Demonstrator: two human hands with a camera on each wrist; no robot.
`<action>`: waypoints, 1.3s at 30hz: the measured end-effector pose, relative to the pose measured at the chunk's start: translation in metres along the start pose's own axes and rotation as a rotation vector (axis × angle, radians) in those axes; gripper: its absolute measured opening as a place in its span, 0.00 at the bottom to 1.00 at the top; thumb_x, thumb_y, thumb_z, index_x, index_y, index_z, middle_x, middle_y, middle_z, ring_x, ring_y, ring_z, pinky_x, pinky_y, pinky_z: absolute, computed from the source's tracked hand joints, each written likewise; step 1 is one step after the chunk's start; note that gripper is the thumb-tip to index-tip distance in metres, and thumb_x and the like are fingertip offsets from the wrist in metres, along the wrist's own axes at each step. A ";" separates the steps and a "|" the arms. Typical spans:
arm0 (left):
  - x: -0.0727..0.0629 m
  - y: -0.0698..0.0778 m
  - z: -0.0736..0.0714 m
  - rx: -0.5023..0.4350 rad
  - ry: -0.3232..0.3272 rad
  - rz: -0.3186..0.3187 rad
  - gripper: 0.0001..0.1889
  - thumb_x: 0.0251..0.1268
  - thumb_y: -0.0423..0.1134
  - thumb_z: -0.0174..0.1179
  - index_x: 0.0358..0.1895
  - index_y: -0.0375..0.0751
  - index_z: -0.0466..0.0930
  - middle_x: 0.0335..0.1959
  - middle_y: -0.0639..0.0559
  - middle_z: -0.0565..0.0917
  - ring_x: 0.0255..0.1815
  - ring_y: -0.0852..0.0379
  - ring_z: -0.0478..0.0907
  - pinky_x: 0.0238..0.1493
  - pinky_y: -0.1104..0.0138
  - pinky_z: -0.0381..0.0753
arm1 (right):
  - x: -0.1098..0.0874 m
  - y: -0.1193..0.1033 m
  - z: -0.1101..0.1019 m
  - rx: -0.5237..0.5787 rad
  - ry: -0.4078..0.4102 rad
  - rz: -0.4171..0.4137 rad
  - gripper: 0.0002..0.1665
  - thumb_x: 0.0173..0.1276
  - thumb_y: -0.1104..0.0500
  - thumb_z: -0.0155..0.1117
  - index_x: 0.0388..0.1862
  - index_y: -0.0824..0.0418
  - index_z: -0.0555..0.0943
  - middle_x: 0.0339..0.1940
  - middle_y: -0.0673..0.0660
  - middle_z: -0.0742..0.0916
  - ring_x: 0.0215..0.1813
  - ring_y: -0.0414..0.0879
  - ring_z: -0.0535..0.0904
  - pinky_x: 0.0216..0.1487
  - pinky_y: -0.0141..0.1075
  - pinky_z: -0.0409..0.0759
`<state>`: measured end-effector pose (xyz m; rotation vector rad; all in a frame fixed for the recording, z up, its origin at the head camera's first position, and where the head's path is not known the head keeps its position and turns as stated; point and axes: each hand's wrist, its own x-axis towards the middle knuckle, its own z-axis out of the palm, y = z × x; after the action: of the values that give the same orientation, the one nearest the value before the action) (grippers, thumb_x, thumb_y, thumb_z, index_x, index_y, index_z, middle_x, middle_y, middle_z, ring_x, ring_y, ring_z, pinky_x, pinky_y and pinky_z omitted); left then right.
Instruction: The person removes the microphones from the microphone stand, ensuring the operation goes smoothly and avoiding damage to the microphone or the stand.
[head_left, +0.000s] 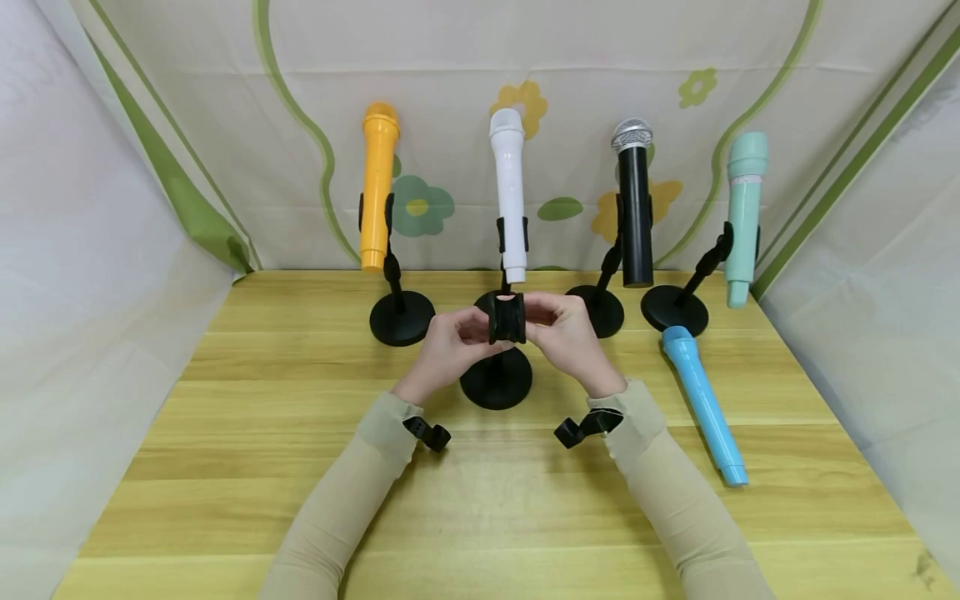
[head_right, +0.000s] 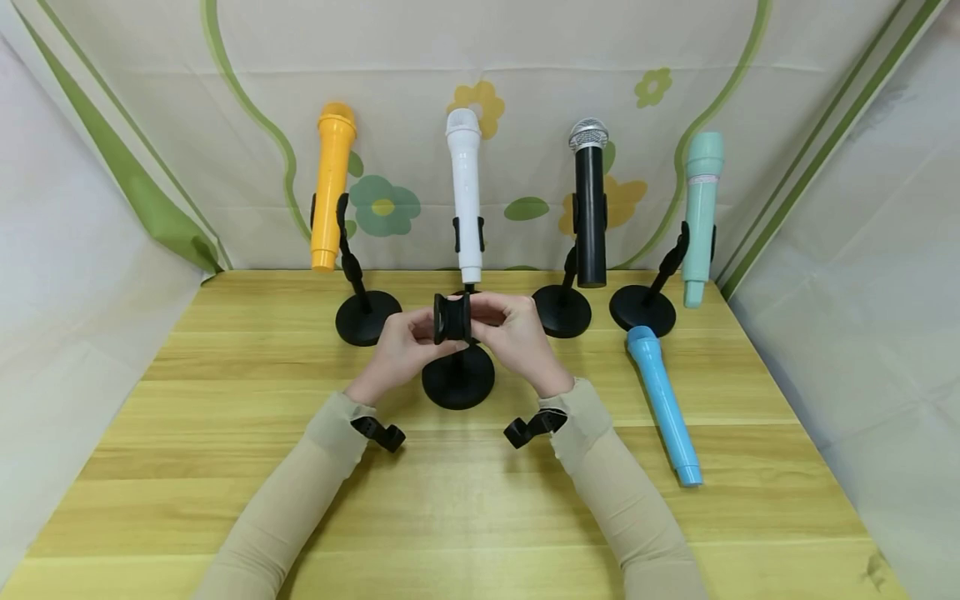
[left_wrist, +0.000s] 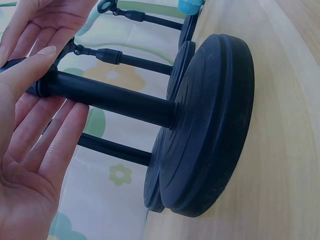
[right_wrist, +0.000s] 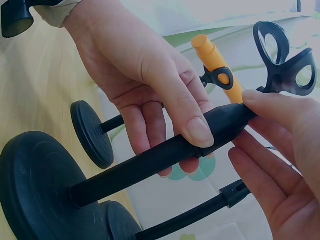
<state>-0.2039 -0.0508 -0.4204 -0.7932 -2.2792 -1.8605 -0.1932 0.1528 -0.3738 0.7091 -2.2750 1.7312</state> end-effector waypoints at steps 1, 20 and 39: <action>0.000 0.001 0.000 0.005 0.002 -0.002 0.09 0.57 0.30 0.76 0.39 0.38 0.86 0.36 0.50 0.89 0.34 0.55 0.87 0.39 0.62 0.87 | 0.000 0.000 0.000 0.004 0.000 -0.006 0.14 0.65 0.70 0.73 0.50 0.63 0.89 0.42 0.56 0.91 0.45 0.47 0.88 0.48 0.39 0.86; -0.002 0.003 0.002 -0.003 0.000 -0.003 0.09 0.59 0.35 0.76 0.41 0.42 0.86 0.37 0.54 0.88 0.36 0.57 0.87 0.40 0.62 0.87 | 0.000 -0.004 -0.002 -0.012 0.000 -0.047 0.13 0.66 0.66 0.74 0.50 0.59 0.90 0.42 0.53 0.91 0.45 0.46 0.88 0.50 0.40 0.85; -0.015 0.014 -0.007 0.021 0.064 0.052 0.09 0.61 0.33 0.75 0.43 0.40 0.87 0.38 0.54 0.89 0.39 0.57 0.87 0.38 0.63 0.88 | -0.008 -0.039 0.011 0.074 -0.020 -0.010 0.16 0.65 0.74 0.71 0.52 0.70 0.86 0.45 0.59 0.90 0.47 0.50 0.88 0.50 0.44 0.85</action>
<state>-0.1868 -0.0604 -0.4122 -0.7714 -2.2146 -1.8100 -0.1660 0.1369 -0.3472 0.7540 -2.2271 1.8197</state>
